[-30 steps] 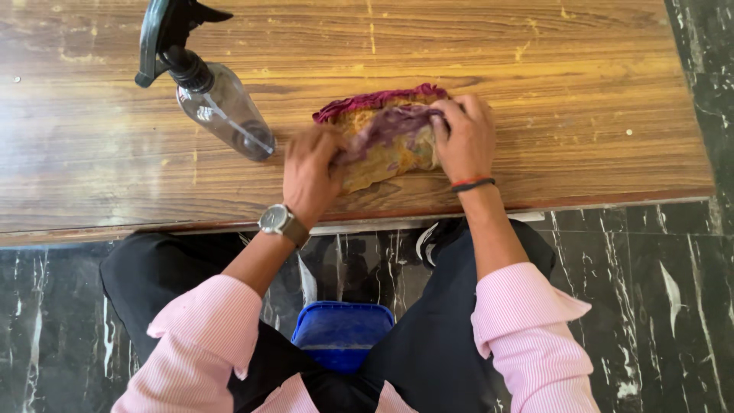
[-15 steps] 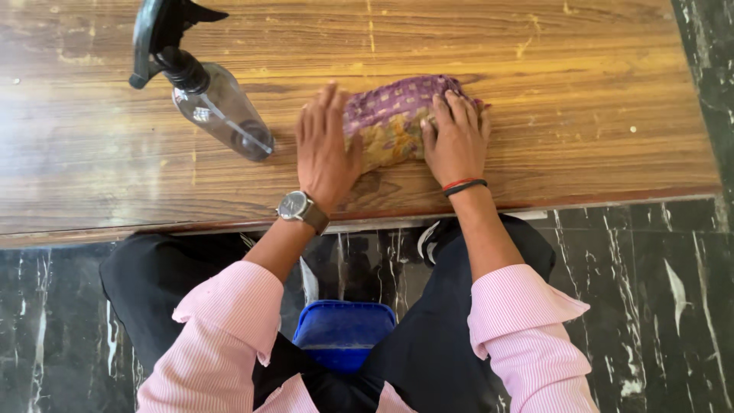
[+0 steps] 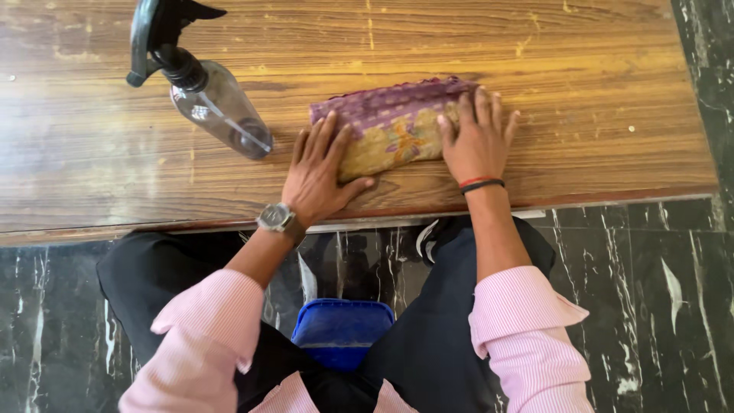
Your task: The person sits on the floor and cleans a wooden table using a spray bottle and a patterned cloth. They spray the surface and wipe it repeatedly, folding the cloth and continuing to scrub the table throughout the clip.
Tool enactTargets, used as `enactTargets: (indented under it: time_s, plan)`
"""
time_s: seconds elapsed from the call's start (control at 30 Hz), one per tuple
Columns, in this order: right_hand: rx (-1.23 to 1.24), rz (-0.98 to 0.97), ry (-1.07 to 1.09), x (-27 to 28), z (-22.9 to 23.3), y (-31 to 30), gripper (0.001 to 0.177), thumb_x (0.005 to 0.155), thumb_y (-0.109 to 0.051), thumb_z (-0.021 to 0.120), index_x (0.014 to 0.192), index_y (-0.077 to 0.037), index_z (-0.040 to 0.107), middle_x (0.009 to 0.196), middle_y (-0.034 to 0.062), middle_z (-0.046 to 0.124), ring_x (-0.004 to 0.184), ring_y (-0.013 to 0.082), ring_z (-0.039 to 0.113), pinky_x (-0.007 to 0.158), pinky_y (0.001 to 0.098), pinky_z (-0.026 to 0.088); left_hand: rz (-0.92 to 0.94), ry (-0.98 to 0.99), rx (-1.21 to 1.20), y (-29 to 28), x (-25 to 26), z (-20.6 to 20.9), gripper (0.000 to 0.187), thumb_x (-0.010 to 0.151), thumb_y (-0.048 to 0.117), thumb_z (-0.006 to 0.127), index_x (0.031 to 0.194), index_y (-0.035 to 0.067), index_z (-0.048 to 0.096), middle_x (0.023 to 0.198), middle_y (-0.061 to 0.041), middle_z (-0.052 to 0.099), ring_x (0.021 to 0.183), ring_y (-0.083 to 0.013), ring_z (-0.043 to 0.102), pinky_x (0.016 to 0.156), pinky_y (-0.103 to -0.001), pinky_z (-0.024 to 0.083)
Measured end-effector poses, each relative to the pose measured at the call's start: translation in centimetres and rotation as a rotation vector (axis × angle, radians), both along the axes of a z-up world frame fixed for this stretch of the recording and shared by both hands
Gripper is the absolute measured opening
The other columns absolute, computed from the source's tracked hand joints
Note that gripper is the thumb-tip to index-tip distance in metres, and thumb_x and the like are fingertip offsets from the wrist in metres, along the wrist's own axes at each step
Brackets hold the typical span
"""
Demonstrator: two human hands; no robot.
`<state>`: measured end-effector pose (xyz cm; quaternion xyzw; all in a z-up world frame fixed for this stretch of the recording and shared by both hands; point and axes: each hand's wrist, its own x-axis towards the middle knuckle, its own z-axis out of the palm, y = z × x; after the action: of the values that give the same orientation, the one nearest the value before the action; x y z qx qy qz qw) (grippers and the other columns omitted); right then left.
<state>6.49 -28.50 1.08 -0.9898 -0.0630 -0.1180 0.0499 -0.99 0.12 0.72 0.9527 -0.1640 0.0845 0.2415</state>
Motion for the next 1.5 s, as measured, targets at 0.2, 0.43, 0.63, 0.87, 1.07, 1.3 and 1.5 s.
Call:
enactTargets:
  time_s: [0.2,0.43,0.63,0.87,1.07,1.3,1.5]
  plan:
    - [0.222,0.519,-0.045,-4.2,-0.3,6.4,0.078,0.101,-0.064,0.056,0.155,-0.009,0.049,0.164,0.0174,0.04,0.153,0.0357,0.035,0.125,0.0575,0.025,0.069,-0.062,-0.227,3.4,-4.6,-0.4,0.075,0.091,0.041,0.076,0.148,0.004,0.045,0.157,-0.025,0.041,0.143,-0.0438,0.04,0.12,-0.055,0.031]
    - [0.148,0.699,-0.088,-5.7,1.3,11.6,0.084,0.09,-0.068,0.064,0.144,-0.005,0.055,0.152,0.0212,0.049,0.141,0.0388,0.046,0.117,0.0566,0.031,0.107,-0.152,-0.254,3.8,-4.2,-0.3,0.053,0.091,0.015,0.073,0.141,0.006,0.057,0.15,-0.023,0.05,0.135,-0.0428,0.048,0.116,-0.052,0.037]
    - [0.189,0.267,-0.014,-3.9,2.3,6.9,0.034,0.102,-0.046,0.07,0.105,-0.013,0.076,0.109,0.0058,0.066,0.108,0.029,0.063,0.1,0.0491,0.044,0.006,-0.147,-0.339,3.0,-2.8,-0.3,0.033,0.097,0.017,0.072,0.128,0.009,0.064,0.135,-0.009,0.061,0.131,-0.0308,0.056,0.117,-0.049,0.043]
    - [0.165,0.304,-0.144,0.4,-0.8,3.5,0.063,0.112,-0.051,0.057,0.157,-0.008,0.05,0.162,0.0179,0.043,0.151,0.0381,0.033,0.124,0.0617,0.022,0.018,-0.122,-0.209,3.1,-0.1,-0.5,0.05,0.092,0.033,0.072,0.131,0.005,0.062,0.152,-0.018,0.049,0.141,-0.0366,0.044,0.117,-0.055,0.027]
    - [0.082,0.414,-0.174,-2.0,0.4,8.5,0.071,0.106,-0.061,0.055,0.156,-0.01,0.049,0.164,0.0161,0.037,0.154,0.0361,0.033,0.125,0.0579,0.021,0.01,-0.095,-0.267,3.4,0.1,-1.0,0.067,0.086,0.033,0.073,0.141,0.0,0.052,0.153,-0.022,0.042,0.14,-0.0423,0.04,0.116,-0.057,0.025]
    - [0.133,0.712,0.181,-5.7,1.0,11.8,0.063,0.097,-0.039,0.064,0.15,-0.007,0.051,0.158,0.0168,0.047,0.145,0.036,0.044,0.121,0.0575,0.028,0.05,-0.096,-0.437,4.0,-0.8,-1.8,0.05,0.094,0.005,0.061,0.143,0.0,0.051,0.151,-0.024,0.051,0.138,-0.0427,0.051,0.118,-0.051,0.04]
    - [0.425,0.62,0.117,-4.9,0.3,11.2,0.036,0.106,-0.028,0.061,0.137,-0.01,0.064,0.139,0.0093,0.067,0.134,0.0241,0.06,0.115,0.0439,0.043,0.109,-0.142,-0.53,3.4,-1.5,-0.1,0.045,0.097,0.006,0.062,0.14,0.0,0.052,0.149,-0.024,0.052,0.135,-0.0425,0.054,0.113,-0.05,0.046]
